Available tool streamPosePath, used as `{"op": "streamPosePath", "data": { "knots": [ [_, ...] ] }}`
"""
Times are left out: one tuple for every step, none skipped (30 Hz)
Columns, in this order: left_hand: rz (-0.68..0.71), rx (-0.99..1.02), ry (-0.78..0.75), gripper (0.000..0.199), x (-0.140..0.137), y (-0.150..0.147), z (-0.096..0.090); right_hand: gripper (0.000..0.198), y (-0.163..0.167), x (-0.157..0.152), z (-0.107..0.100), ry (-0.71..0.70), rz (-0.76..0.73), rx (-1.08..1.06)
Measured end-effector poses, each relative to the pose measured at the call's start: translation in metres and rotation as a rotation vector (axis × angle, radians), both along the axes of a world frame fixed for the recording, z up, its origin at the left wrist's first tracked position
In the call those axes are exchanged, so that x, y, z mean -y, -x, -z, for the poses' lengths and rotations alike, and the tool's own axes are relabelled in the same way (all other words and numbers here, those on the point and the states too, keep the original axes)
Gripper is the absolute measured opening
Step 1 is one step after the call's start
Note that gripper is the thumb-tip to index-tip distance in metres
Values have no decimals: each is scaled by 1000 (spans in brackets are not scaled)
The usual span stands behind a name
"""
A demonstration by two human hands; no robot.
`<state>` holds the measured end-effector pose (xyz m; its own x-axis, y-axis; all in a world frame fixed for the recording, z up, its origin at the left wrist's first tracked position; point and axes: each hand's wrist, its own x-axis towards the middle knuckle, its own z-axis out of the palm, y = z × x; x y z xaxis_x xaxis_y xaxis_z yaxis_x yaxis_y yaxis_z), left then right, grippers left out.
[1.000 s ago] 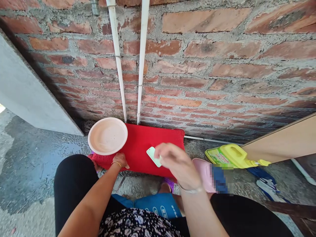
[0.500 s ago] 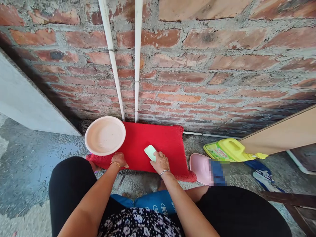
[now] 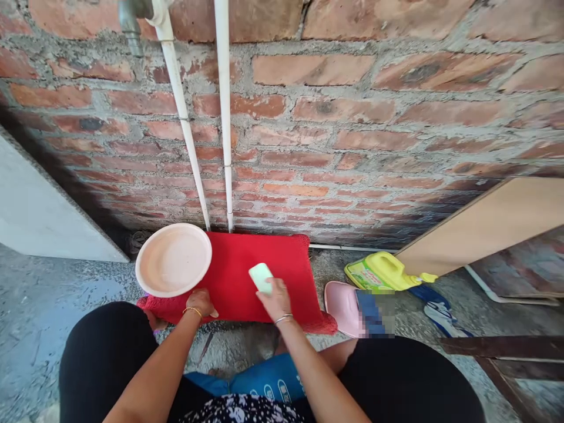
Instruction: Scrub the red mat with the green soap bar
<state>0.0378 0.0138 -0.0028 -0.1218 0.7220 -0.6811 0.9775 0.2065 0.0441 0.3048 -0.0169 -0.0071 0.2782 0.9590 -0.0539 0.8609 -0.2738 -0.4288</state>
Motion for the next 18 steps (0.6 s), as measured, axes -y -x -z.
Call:
{"op": "streamPosePath", "data": {
  "knots": [
    [2, -3, -2, 80, 1, 0, -2, 34, 20, 1, -2, -3, -110, -16],
    [6, -3, -4, 79, 2, -1, -5, 34, 38, 2, -3, 21, -226, -22],
    [10, -2, -2, 77, 3, -1, -7, 34, 52, 4, -3, 59, -310, -11],
    [16, 5, -2, 76, 3, -1, -8, 35, 61, 5, -3, 93, -372, 0],
    [24, 12, 4, 75, 4, -1, -9, 36, 64, 6, -2, 126, -402, 12],
    [29, 16, 8, 74, 4, 0, -9, 36, 61, 8, -2, 152, -393, 20],
    [33, 19, 3, 72, 5, 0, -8, 36, 52, 9, -1, 169, -349, 23],
    [35, 19, -2, 71, 5, 0, -6, 36, 38, 11, 0, 178, -270, 22],
    [37, 20, -10, 68, 5, 0, -4, 36, 21, 13, 0, 179, -162, 21],
    [41, 21, -17, 66, 4, 0, -3, 36, 4, 15, 0, 174, -36, 23],
    [46, 20, -19, 64, 4, 0, -1, 35, -13, 17, -1, 165, 94, 30],
    [52, 18, -20, 63, 4, 0, 0, 34, -26, 19, -1, 150, 211, 38],
    [57, 13, -17, 63, 3, 0, 1, 34, -36, 19, -3, 131, 302, 44],
    [60, 8, -10, 63, 3, 0, 2, 33, -40, 19, -4, 110, 356, 44],
    [63, 4, -4, 63, 3, 0, 2, 33, -39, 18, -5, 87, 369, 38],
    [64, 2, 1, 63, 3, 0, 2, 33, -32, 15, -6, 63, 342, 22],
    [62, 3, 5, 64, 3, 0, 1, 33, -20, 12, -8, 43, 283, 1],
    [57, 4, 5, 64, 3, -1, 1, 33, -5, 9, -9, 29, 201, -22]
  ]
}}
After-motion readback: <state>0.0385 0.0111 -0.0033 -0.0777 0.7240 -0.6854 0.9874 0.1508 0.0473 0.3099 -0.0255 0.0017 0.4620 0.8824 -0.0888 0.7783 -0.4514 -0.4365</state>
